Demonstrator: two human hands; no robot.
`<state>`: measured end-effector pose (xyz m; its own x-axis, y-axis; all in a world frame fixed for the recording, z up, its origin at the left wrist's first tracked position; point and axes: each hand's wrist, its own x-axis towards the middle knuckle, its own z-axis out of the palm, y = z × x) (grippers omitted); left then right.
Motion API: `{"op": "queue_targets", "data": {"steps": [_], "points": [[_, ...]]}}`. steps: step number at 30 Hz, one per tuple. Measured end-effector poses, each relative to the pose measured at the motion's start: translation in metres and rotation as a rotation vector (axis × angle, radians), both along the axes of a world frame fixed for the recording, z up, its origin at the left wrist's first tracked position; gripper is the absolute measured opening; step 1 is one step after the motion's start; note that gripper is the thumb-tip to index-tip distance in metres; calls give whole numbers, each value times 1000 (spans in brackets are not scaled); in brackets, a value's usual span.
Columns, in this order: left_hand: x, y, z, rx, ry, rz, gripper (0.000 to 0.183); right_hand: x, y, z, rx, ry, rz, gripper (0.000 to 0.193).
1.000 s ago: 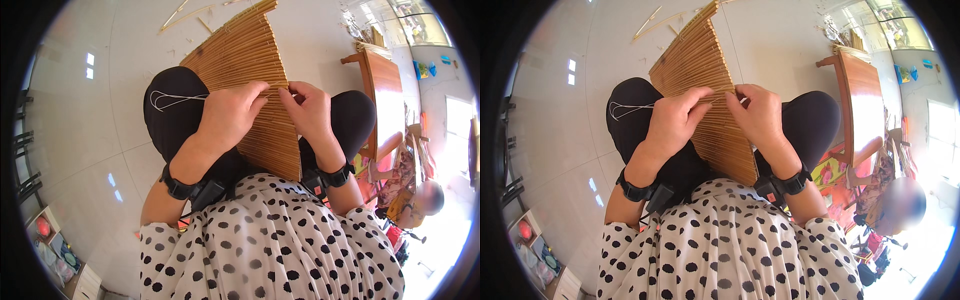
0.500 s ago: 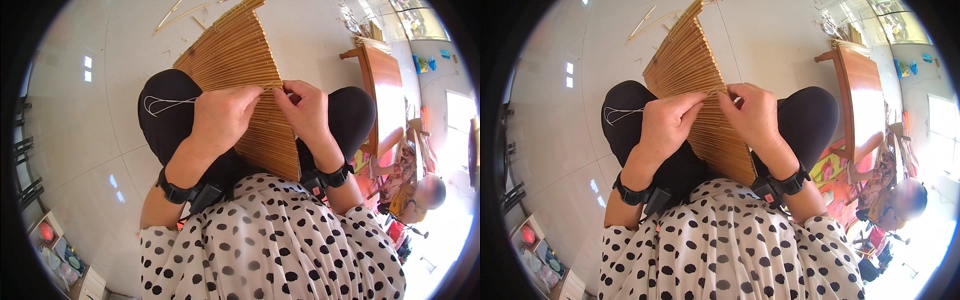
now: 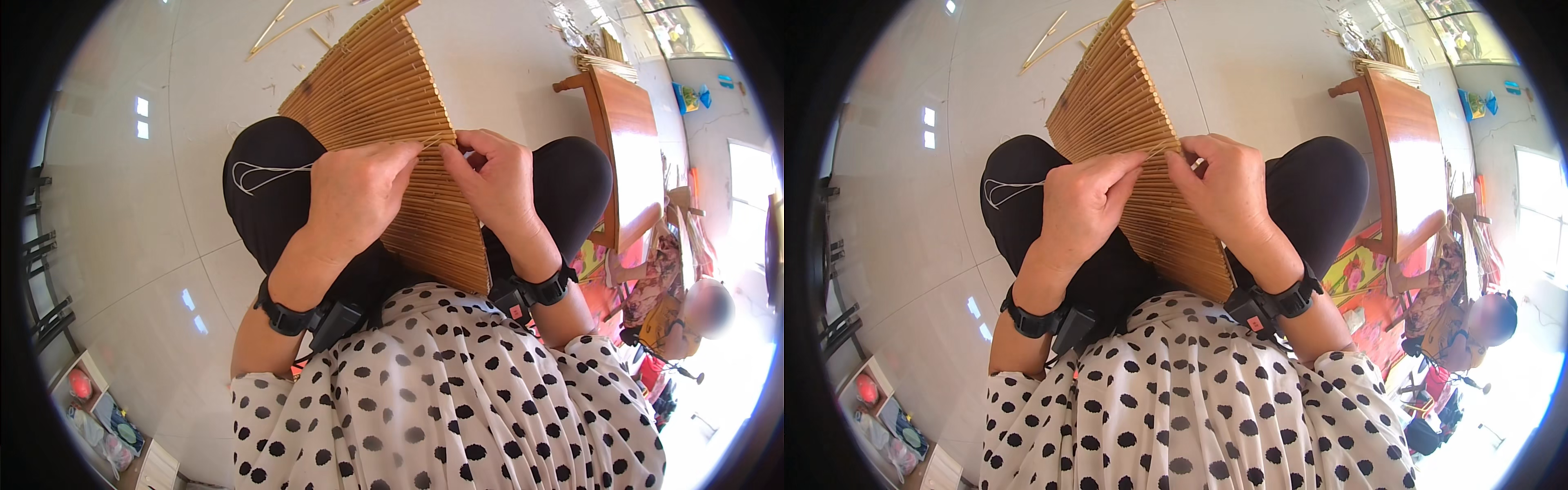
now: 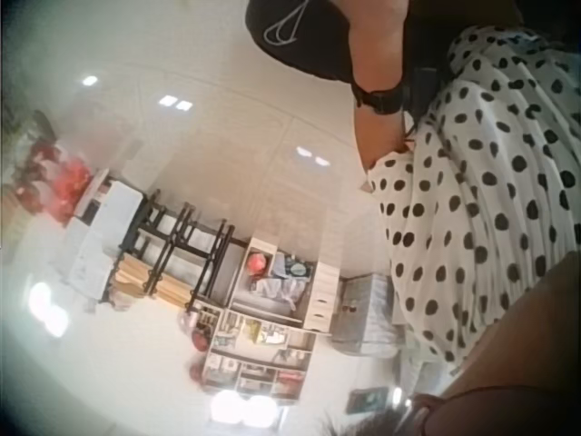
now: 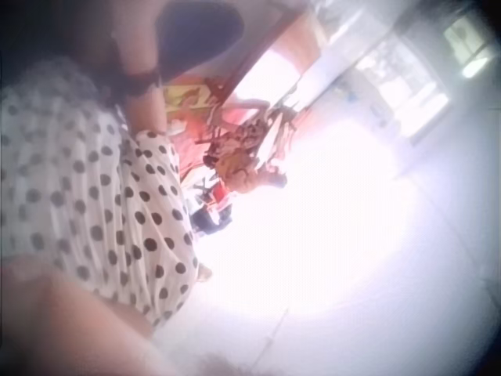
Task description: The person sits on the floor and weaves a bamboo mat by threading a white string through the bamboo strips using a needle. They repeatedly pull the string through the mat to secure the strips together.
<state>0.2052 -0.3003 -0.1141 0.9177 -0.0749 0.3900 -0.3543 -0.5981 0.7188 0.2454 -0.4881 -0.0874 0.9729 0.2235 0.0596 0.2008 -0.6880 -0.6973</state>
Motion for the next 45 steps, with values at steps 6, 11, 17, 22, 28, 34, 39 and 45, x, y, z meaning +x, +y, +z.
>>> {"op": "queue_targets", "data": {"steps": [6,11,17,22,28,34,39,45], "points": [[-1,0,1,23,11,-3,14,0,1,0,-6,1,-7,20],[-2,0,3,40,-29,6,14,0,0,0,-9,-6,-8,20],[-1,1,3,29,-41,8,15,0,0,-1,6,-7,-6,20],[-1,-1,4,36,-37,10,14,1,-1,-1,18,-21,3,19],[-2,-4,12,149,-39,1,12,-1,1,4,-49,-61,22,21],[-13,4,26,278,-47,43,13,-8,20,16,-232,-165,111,17],[-34,32,30,128,-42,112,14,-17,44,22,-62,-141,213,16],[-61,50,51,19,247,234,14,-21,39,30,242,75,462,31]]}}
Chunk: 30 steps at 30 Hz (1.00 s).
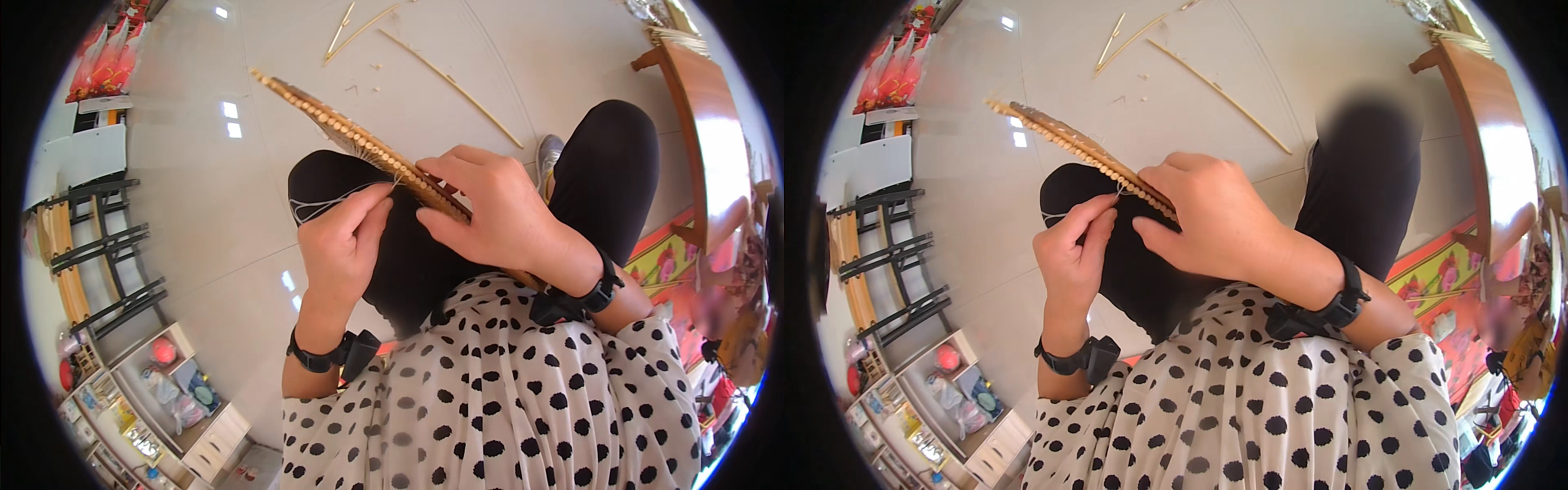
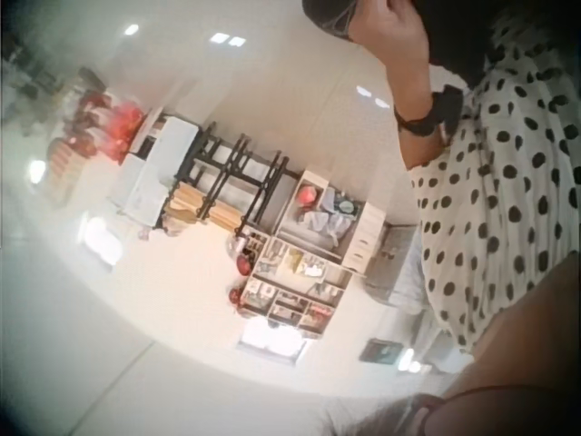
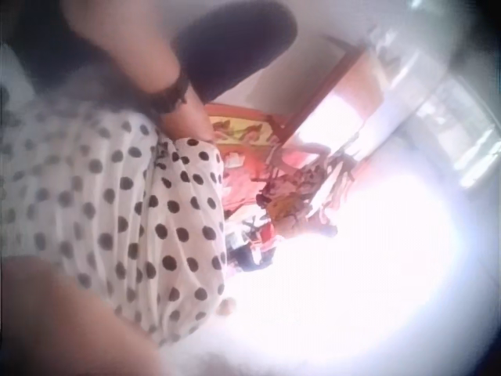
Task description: The person sits on the floor and weaves a bamboo mat by threading a white string through the bamboo strips using a needle. They repeatedly pull the string through the mat to secure the strips together.
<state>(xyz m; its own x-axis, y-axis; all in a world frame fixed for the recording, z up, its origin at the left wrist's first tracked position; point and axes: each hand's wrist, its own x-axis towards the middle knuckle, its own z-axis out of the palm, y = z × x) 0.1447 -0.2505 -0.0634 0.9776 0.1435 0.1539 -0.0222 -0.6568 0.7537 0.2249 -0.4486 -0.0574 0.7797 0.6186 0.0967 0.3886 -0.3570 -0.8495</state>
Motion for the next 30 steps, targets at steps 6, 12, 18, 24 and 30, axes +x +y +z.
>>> {"op": "queue_targets", "data": {"steps": [6,12,18,24,30], "points": [[-13,12,6,-17,123,167,10,-17,9,-31,250,11,53,66],[-17,18,18,-73,299,194,14,-16,19,-41,314,44,27,66],[-13,26,18,18,284,117,21,-11,18,-41,328,78,8,65],[-12,24,13,67,199,107,24,-10,19,-44,327,91,2,64],[-14,29,13,6,230,81,28,-8,21,-42,330,99,-7,63]]}}
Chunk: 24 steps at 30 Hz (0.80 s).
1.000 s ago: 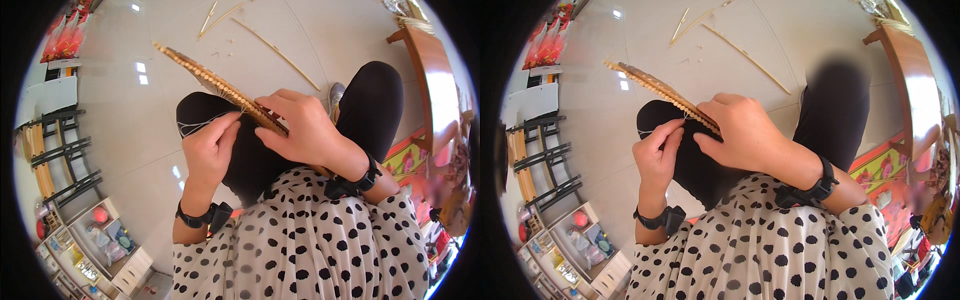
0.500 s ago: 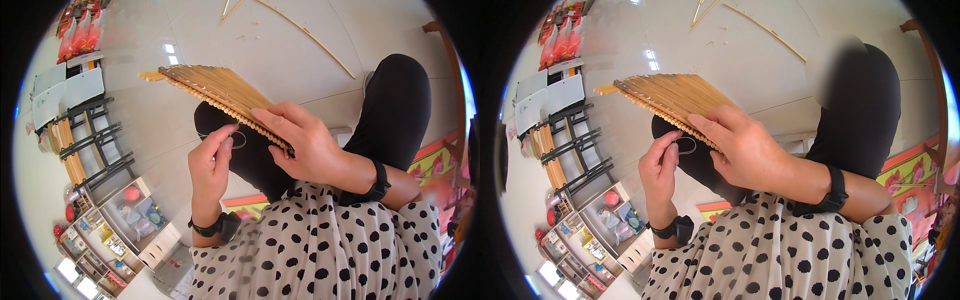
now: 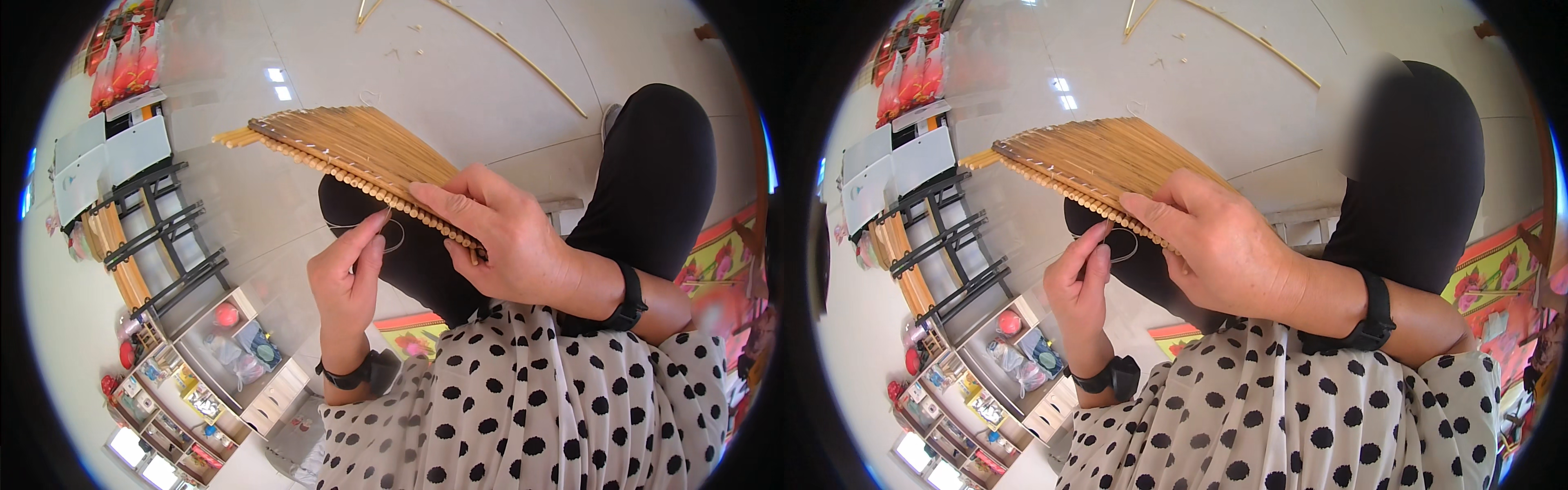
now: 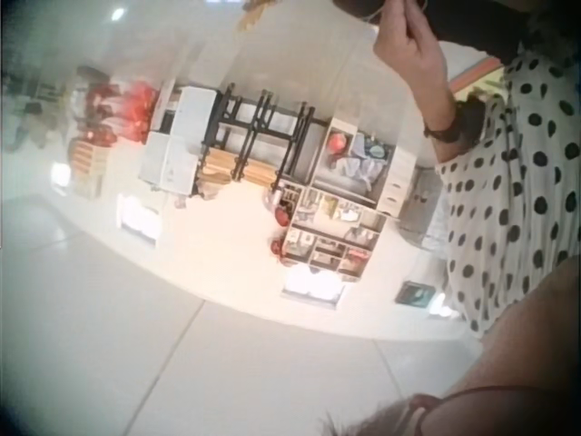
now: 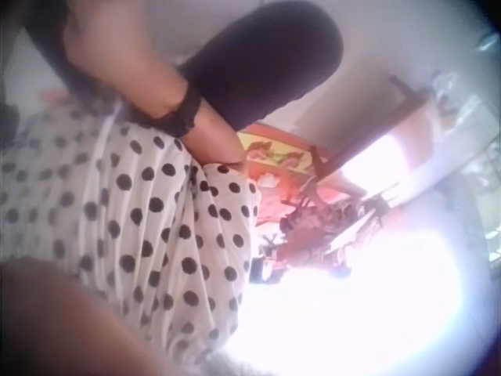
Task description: The person sits on the floor and weaves a bamboo mat by threading a white string through the bamboo strips using a needle. They repeatedly pull the string through the mat to secure the strips together.
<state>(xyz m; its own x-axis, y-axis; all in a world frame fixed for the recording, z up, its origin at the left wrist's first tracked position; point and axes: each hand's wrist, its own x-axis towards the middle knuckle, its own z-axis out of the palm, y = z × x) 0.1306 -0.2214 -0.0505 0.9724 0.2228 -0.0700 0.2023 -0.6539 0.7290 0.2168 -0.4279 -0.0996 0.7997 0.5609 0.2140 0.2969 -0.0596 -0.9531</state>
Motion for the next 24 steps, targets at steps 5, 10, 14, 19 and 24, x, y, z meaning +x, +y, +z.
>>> {"op": "queue_targets", "data": {"steps": [5,10,14,19,24], "points": [[7,10,-2,150,-116,-162,33,0,0,-2,4,-13,-8,62],[8,10,-10,220,-212,-177,33,1,-1,-5,8,-37,0,62],[11,5,-14,206,-225,-152,30,2,-3,-5,13,-20,7,62],[15,-2,-12,180,-224,-135,29,5,-5,-5,24,-19,10,61],[20,-4,-19,137,-254,-135,22,5,-4,-2,64,4,-14,54]]}}
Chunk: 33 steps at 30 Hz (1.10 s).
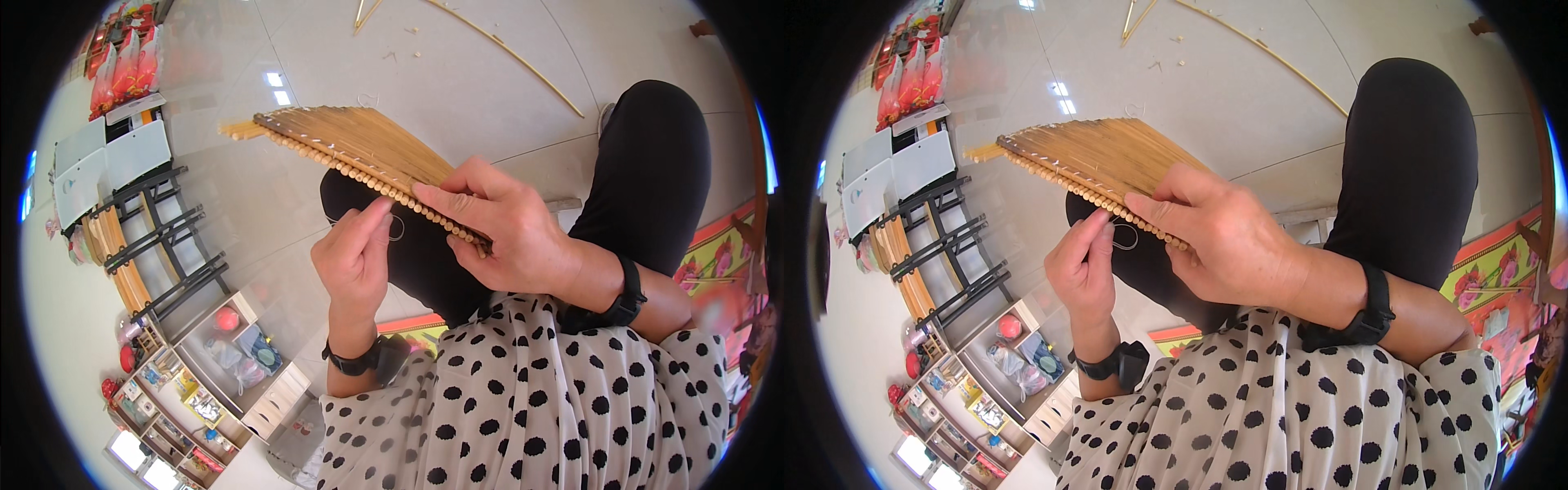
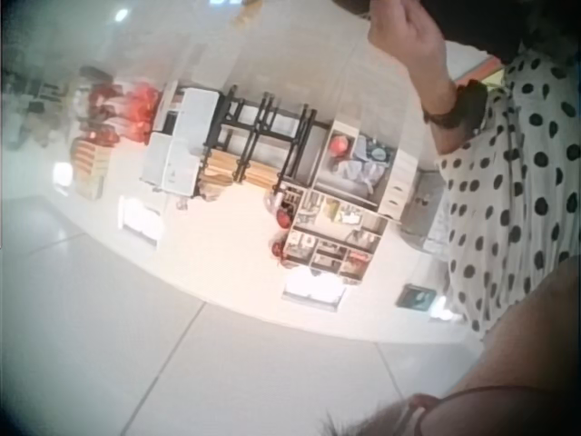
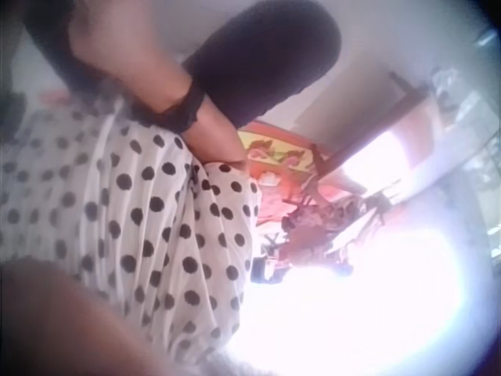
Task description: The person sits on the floor and weaves a bamboo mat by threading a white string through the bamboo strips using a needle. They repeatedly pull the string through the mat to secure the strips together.
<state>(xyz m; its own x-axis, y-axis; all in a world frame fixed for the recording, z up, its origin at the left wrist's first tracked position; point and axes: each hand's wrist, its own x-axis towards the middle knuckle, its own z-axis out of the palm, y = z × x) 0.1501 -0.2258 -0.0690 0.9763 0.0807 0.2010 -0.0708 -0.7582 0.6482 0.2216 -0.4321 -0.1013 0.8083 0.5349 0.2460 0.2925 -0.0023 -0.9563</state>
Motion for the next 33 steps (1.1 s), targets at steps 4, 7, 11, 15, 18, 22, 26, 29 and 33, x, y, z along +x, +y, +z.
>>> {"op": "queue_targets", "data": {"steps": [4,7,11,15,18,22,26,29,33], "points": [[5,-9,2,-64,40,69,12,-1,-2,-4,-9,-5,25,60],[4,-15,14,-106,206,207,9,-1,1,-4,-20,-28,4,59],[-2,-20,18,-187,260,303,5,0,2,-6,-8,-33,-5,58],[-2,-19,16,-139,241,274,4,0,0,-5,-20,-9,11,59],[6,-27,16,-189,252,281,3,0,-1,-6,-13,-18,8,59],[18,-40,15,-301,236,336,5,0,-2,-6,-11,-37,15,61],[27,-47,17,-460,275,427,9,-1,-5,-5,-29,-30,-1,63],[31,-40,25,-351,289,391,14,1,-6,-4,-56,-32,-12,64],[32,-13,70,384,-7,184,37,-2,-4,0,-97,17,-22,63]]}}
